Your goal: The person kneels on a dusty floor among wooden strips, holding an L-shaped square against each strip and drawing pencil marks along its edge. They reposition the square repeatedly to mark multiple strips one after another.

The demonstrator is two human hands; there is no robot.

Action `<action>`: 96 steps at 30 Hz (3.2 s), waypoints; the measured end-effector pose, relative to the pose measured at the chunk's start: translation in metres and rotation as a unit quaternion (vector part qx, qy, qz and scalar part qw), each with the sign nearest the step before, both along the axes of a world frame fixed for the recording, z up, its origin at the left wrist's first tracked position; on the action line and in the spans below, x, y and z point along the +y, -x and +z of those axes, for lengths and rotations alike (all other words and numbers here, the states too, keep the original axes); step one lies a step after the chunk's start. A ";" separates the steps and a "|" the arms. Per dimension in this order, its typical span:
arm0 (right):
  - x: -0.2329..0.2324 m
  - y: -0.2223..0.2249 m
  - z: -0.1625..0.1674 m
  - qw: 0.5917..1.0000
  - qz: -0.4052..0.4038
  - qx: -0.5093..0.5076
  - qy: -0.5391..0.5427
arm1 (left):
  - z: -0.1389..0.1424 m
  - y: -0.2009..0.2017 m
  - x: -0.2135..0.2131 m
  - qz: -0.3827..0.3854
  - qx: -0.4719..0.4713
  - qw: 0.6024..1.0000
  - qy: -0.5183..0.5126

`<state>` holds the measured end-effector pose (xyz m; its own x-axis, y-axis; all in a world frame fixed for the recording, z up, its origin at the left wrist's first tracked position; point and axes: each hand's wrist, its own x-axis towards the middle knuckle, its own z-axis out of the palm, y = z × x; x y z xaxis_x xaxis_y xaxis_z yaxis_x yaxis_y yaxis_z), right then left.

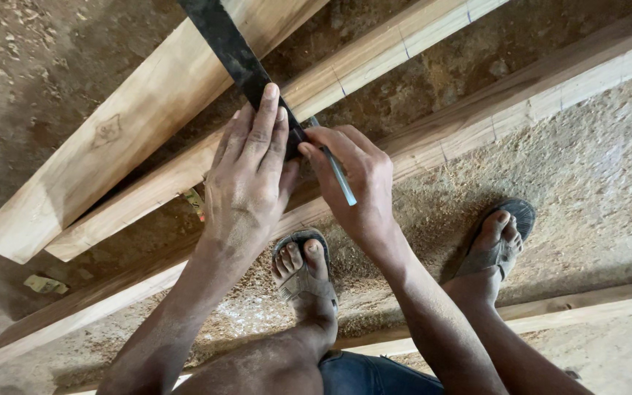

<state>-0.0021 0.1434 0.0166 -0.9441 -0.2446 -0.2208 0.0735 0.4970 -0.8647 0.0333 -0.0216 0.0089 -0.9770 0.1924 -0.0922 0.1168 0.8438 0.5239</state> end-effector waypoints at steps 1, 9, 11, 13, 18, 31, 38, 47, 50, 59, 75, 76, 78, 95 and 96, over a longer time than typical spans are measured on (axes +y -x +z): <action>0.001 0.000 0.001 1.000 -0.002 -0.004 -0.001 | 0.001 0.000 0.001 0.001 -0.003 1.000 -0.003; 0.004 0.000 -0.001 1.000 0.001 0.022 -0.005 | 0.008 0.002 0.006 0.007 -0.018 1.000 0.012; 0.005 0.000 -0.001 1.000 0.005 0.020 -0.007 | 0.008 0.001 0.007 0.007 -0.018 1.000 0.021; 0.005 0.001 -0.001 1.000 0.003 0.010 -0.005 | 0.007 0.000 0.007 0.007 -0.019 0.999 0.032; 0.004 0.005 -0.003 0.999 0.016 0.030 -0.007 | -0.001 0.000 0.007 0.012 -0.006 1.000 0.025; 0.013 0.006 -0.002 0.999 0.023 0.038 0.026 | -0.012 -0.001 0.006 0.013 0.046 0.998 0.043; 0.021 0.021 0.007 0.983 -0.033 -0.087 0.157 | -0.004 -0.004 0.007 -0.002 0.027 0.998 0.062; 0.002 0.034 -0.001 0.996 0.024 0.043 0.074 | -0.004 0.000 0.011 0.015 0.034 0.997 0.062; 0.003 0.030 -0.004 0.997 0.022 0.025 0.070 | -0.007 -0.003 0.010 0.015 0.032 0.997 0.064; 0.036 0.010 0.005 0.998 0.041 -0.042 -0.016 | -0.013 -0.003 0.009 0.022 0.048 0.998 0.045; -0.026 -0.015 -0.008 0.996 -0.054 -0.048 0.058 | 0.002 -0.015 -0.006 0.040 0.028 0.998 0.044; -0.028 -0.017 -0.008 0.995 -0.050 -0.047 0.067 | 0.003 -0.017 -0.008 0.042 0.029 0.998 0.040; -0.031 -0.019 -0.010 0.995 -0.042 -0.051 0.073 | 0.004 -0.020 -0.012 0.045 0.027 0.998 0.035; -0.037 -0.023 -0.011 0.998 -0.002 -0.036 0.046 | 0.010 -0.028 -0.022 0.060 -0.023 0.997 0.047; -0.037 -0.023 -0.010 0.998 0.001 -0.037 0.044 | 0.010 -0.028 -0.022 0.061 -0.027 0.997 0.048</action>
